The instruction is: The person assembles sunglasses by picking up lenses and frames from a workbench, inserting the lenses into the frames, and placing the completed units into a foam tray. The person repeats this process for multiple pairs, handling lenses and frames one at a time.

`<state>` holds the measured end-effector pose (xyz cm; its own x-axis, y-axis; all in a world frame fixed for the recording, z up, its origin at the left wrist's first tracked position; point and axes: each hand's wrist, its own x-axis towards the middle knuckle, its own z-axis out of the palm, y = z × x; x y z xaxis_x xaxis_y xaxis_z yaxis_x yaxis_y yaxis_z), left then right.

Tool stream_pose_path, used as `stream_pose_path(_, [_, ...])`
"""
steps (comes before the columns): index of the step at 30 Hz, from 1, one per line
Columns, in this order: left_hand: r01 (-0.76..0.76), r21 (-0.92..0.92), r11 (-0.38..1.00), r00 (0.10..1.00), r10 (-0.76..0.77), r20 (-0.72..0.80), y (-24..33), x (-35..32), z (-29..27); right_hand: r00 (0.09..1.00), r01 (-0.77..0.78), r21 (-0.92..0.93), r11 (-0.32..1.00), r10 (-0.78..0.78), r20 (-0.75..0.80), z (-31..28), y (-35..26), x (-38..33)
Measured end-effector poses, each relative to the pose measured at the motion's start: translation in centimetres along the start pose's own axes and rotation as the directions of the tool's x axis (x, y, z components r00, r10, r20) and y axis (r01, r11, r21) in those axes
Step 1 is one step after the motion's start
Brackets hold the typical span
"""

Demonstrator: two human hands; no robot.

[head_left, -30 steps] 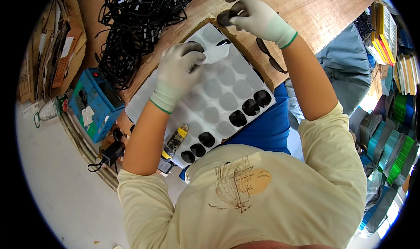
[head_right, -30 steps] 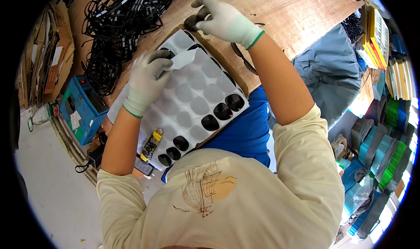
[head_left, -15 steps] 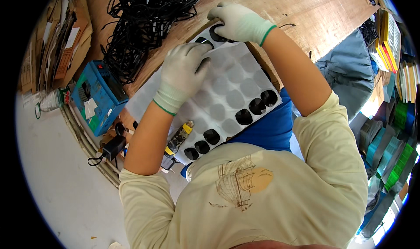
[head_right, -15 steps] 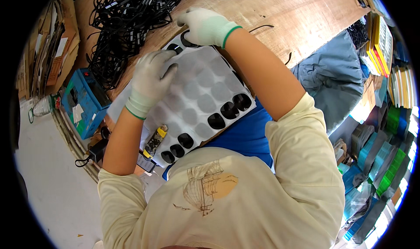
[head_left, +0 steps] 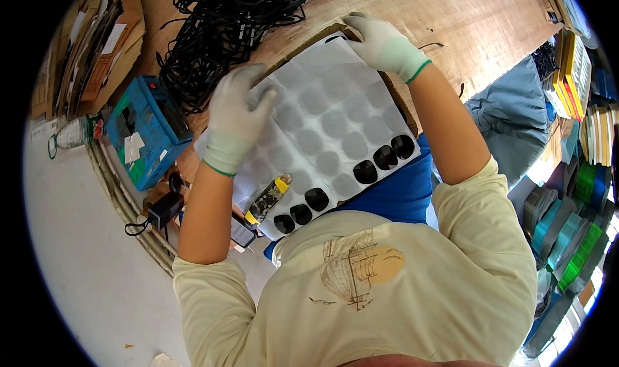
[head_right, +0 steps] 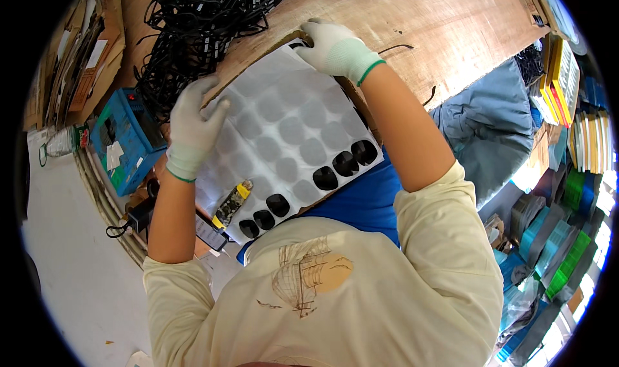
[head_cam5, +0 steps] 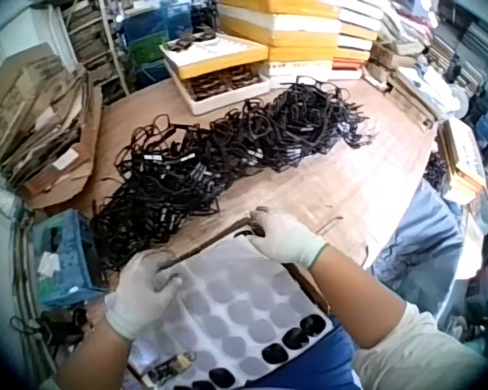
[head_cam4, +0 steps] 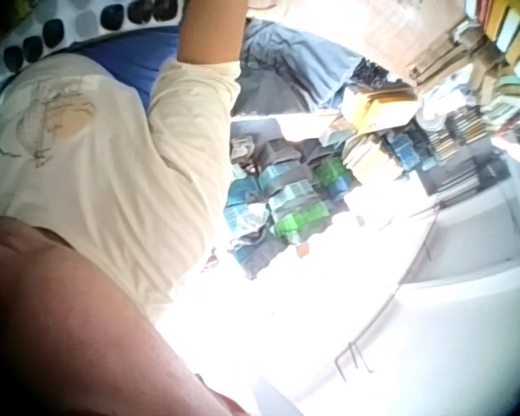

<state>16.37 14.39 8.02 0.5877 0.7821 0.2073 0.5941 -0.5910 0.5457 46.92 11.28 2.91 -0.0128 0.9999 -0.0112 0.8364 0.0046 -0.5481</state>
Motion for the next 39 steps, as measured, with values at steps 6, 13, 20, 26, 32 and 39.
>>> stream_pose_path(6, [0.435, -0.093, 0.895, 0.805, -0.433, -0.405, -6.9, -1.6, -3.3, 0.993, -0.050, -0.049, 0.998, 0.055, 0.100, 0.3, -0.6, -0.6])
stream_pose_path(13, [0.757, -0.200, 0.622, 0.508, -0.753, -0.418, -12.7, 0.1, -3.0, 0.995, -0.051, -0.049, 0.997, 0.055, 0.080, -0.6, -1.0, -1.1])
stream_pose_path(20, [0.778, -0.385, 0.495, 0.477, -0.866, -0.150, -18.8, 1.9, -1.7, 0.979, -0.170, 0.113, 0.979, 0.181, -0.096, -3.1, -1.7, -2.5])
stream_pose_path(26, [0.605, 0.283, 0.744, 0.706, -0.337, -0.623, -14.6, 1.2, -1.3, 0.952, -0.197, 0.254, 0.947, 0.247, -0.179, -3.8, -3.5, -5.9])
stream_pose_path(32, [0.369, 0.341, 0.865, 0.903, -0.420, 0.090, -9.4, -0.3, -4.2, 0.888, -0.319, 0.334, 0.887, 0.403, -0.220, -4.4, -5.2, -9.8])
stream_pose_path(39, [0.222, 0.479, 0.850, 0.872, -0.393, 0.292, -10.9, -1.4, -4.4, 0.925, -0.226, 0.274, 0.935, 0.294, -0.242, -3.7, -6.2, -12.2])
